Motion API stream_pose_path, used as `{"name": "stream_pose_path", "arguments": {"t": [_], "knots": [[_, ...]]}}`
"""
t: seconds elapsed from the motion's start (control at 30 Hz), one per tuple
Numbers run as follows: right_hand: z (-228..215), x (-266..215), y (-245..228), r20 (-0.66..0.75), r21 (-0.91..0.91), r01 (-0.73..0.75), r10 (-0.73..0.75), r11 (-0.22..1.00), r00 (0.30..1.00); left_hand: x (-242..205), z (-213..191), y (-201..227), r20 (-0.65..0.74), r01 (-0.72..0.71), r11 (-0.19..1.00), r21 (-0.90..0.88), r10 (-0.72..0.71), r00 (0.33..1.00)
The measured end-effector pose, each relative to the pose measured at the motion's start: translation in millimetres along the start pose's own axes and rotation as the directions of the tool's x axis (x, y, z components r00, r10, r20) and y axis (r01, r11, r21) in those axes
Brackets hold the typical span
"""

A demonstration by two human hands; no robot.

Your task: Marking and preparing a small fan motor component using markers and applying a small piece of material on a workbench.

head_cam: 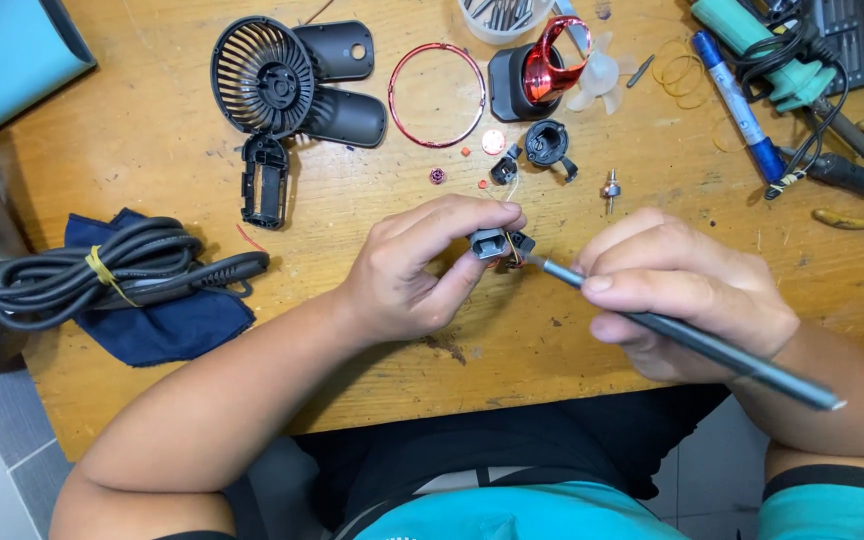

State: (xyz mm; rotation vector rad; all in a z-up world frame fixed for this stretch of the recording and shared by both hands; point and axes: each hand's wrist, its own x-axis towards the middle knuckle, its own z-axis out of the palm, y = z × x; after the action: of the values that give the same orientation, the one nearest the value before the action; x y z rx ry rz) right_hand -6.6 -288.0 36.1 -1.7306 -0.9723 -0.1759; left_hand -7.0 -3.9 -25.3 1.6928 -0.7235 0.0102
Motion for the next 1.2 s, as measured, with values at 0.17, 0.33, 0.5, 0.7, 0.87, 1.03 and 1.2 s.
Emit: {"name": "stream_pose_path", "arguments": {"t": [0.17,0.33,0.5,0.7,0.87,1.03,1.2], "knots": [[-2.0,0.0,5.8,0.024,-0.054,0.044,-0.042,0.998,0.999,0.9,-1.3,2.2,0.003,-0.016,1.000,-0.021,0.016,1.000],[0.9,-2.0,11.3,-0.019,-0.013,0.084,-0.084,0.996,0.996,1.8,-1.5,3.7,0.010,-0.027,0.999,-0.044,0.028,1.000],[0.9,-7.0,10.7,-0.012,0.034,0.041,-0.041,0.999,0.999,1.1,-1.7,5.7,0.008,-0.014,1.000,-0.012,0.014,1.000],[-0.1,-5.4,8.2,0.041,0.049,0.032,-0.034,0.998,0.999,0.6,-0.2,5.5,0.002,-0.024,1.000,0.009,0.024,1.000],[-0.5,-4.0,7.6,0.075,0.041,0.019,-0.022,0.999,0.997,-2.7,-0.1,2.4,0.027,-0.030,0.999,0.023,0.029,0.999],[0.1,3.2,5.6,0.101,0.015,0.014,-0.016,1.000,0.995,-3.5,0.9,0.6,0.045,-0.052,0.998,0.029,0.050,0.998],[3.1,2.7,7.7,0.111,-0.006,0.050,-0.049,0.999,0.993,-5.7,1.0,0.4,0.076,-0.051,0.997,0.054,0.047,0.996]]}}
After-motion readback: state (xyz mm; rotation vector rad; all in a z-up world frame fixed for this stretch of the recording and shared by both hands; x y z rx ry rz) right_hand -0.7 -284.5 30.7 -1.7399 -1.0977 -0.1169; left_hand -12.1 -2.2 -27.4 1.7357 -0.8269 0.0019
